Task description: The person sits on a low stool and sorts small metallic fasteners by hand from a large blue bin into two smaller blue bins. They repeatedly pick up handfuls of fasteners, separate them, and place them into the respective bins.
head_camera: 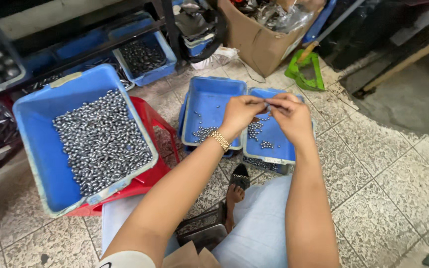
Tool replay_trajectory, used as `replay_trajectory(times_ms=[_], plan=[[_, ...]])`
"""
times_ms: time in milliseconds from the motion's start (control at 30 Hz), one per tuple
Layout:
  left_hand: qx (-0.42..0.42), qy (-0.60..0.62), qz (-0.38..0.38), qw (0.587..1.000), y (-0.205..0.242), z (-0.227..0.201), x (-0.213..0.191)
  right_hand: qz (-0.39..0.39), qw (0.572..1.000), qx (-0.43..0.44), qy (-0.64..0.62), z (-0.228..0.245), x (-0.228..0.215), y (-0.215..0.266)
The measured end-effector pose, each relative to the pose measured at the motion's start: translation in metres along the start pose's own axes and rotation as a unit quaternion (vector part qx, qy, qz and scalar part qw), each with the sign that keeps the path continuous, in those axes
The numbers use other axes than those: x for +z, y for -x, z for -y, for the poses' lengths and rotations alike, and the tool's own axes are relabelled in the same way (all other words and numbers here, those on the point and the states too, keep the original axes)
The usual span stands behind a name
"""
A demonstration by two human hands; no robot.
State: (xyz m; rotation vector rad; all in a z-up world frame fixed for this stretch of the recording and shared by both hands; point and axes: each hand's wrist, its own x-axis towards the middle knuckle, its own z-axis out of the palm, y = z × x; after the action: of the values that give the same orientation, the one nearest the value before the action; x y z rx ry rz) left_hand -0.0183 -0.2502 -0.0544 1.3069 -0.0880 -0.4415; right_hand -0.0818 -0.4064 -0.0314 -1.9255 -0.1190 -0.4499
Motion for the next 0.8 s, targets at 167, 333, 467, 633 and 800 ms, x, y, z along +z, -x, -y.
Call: replay_trajectory(times_ms=[167, 333, 467, 633, 800], plan=[[-0.069, 0.013, 0.040, 0.997, -0.002, -0.002, 0.024, -0.017, 0.978, -0.021, 0.205, -0.016, -0.022, -0.004], [-0.098, -0.017, 0.097, 0.990, 0.008, -0.015, 0.035, -0.014, 0.960, 0.010, 0.280, -0.041, -0.039, -0.004], [-0.050, -0.083, 0.082, 0.992, 0.011, -0.019, 0.028, 0.012, 0.916, 0.072, 0.394, -0.070, -0.049, -0.003], [0.008, -0.126, 0.065, 0.990, 0.014, -0.034, -0.004, -0.009, 0.903, 0.081, 0.423, -0.084, -0.053, -0.002], [0.082, -0.268, 0.062, 0.958, 0.050, -0.091, -0.045, -0.023, 0.940, 0.128, 0.317, -0.045, -0.020, -0.004]])
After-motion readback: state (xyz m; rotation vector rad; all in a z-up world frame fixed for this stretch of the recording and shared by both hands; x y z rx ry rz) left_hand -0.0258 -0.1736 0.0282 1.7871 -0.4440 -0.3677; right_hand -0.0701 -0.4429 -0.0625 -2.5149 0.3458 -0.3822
